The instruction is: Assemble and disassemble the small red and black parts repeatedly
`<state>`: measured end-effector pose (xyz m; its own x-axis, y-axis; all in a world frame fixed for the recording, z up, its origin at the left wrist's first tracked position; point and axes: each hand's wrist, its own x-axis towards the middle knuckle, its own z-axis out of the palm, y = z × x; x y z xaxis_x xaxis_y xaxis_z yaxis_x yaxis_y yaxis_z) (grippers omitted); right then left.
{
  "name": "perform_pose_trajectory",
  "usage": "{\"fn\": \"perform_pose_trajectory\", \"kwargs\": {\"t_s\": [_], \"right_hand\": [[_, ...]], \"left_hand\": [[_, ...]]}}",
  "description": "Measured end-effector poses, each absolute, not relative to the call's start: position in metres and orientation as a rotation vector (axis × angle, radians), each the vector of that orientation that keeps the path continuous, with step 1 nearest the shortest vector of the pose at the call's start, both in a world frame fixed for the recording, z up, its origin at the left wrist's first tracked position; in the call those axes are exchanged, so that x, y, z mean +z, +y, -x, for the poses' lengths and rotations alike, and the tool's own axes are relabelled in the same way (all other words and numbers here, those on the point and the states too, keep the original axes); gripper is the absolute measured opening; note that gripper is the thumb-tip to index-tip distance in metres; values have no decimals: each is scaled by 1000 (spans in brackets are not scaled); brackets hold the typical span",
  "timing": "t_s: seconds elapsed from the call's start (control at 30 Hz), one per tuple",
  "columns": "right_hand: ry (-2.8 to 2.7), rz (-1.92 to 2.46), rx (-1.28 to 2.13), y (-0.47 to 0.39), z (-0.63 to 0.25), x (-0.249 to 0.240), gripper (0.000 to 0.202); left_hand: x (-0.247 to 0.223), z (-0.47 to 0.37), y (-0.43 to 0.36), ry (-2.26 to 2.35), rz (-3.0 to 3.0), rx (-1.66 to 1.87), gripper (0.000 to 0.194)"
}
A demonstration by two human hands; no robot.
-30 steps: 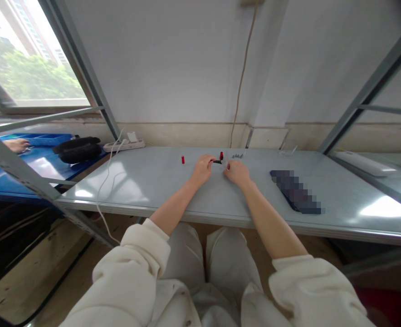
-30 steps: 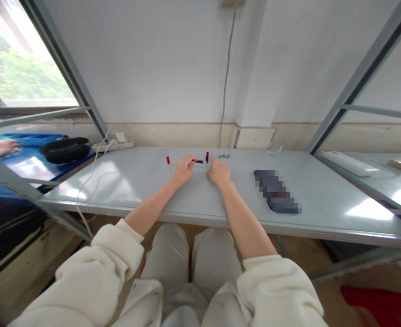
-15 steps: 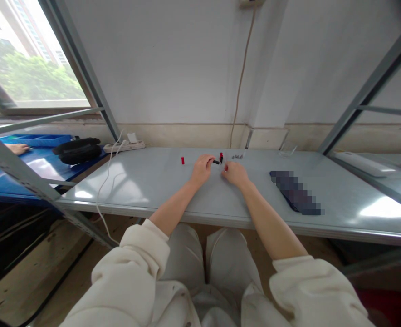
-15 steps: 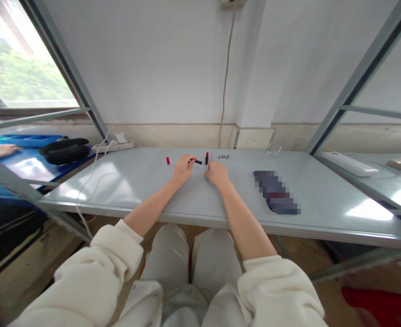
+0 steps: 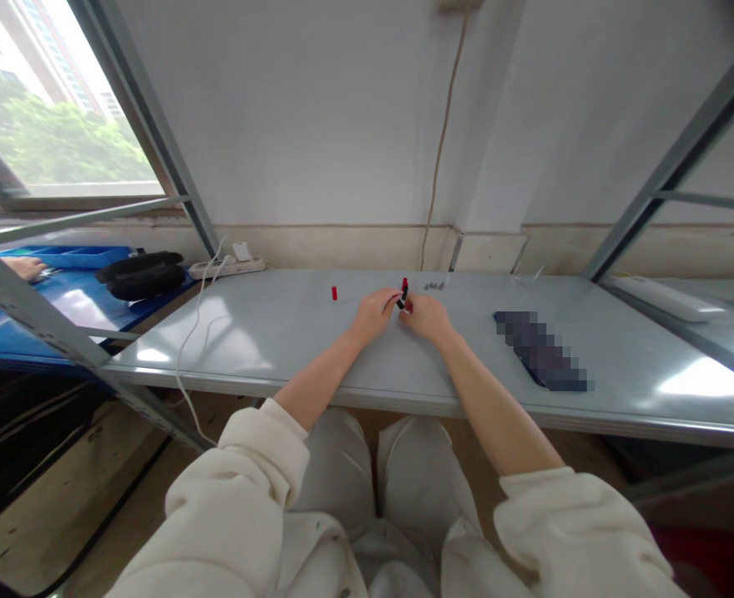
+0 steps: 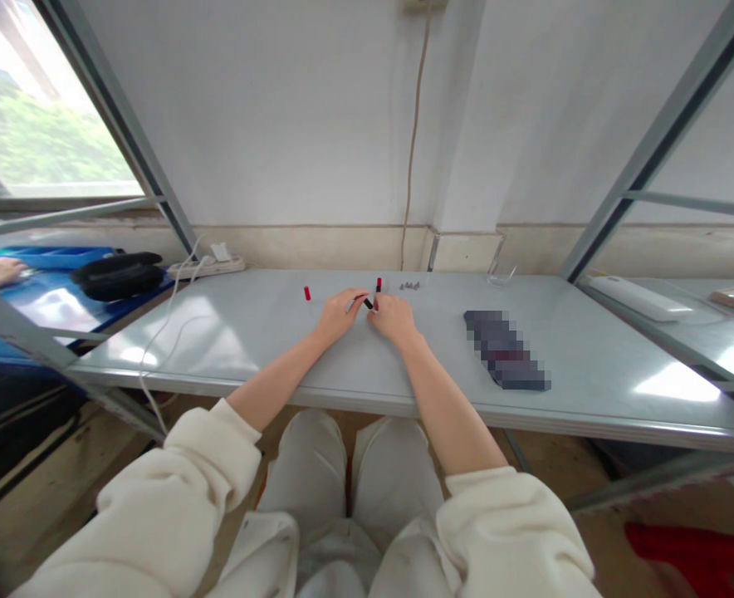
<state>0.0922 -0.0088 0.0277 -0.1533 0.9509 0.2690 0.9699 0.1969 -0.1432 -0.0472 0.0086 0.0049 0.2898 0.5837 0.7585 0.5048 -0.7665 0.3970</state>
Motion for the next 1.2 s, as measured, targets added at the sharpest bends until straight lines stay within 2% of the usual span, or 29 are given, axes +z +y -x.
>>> {"fn": "perform_pose_trajectory", "kwargs": {"t_s": [0.2, 0.4, 0.97, 1.2], "right_hand": [[-2073, 1844, -19, -8, -93, 27, 22], [-1977, 1827, 15, -7, -94, 28, 20], [-1987, 1813, 8, -2, -93, 22, 19], [-1984, 1826, 13, -2, -91, 20, 19]], "left_hand": [[1, 47, 9, 908, -2551, 1277, 37], [1, 48, 9, 985, -2495, 1263, 47], [7, 48, 9, 1140, -2261, 1165, 42], [7, 52, 7, 1077, -2438, 1118, 43]]}}
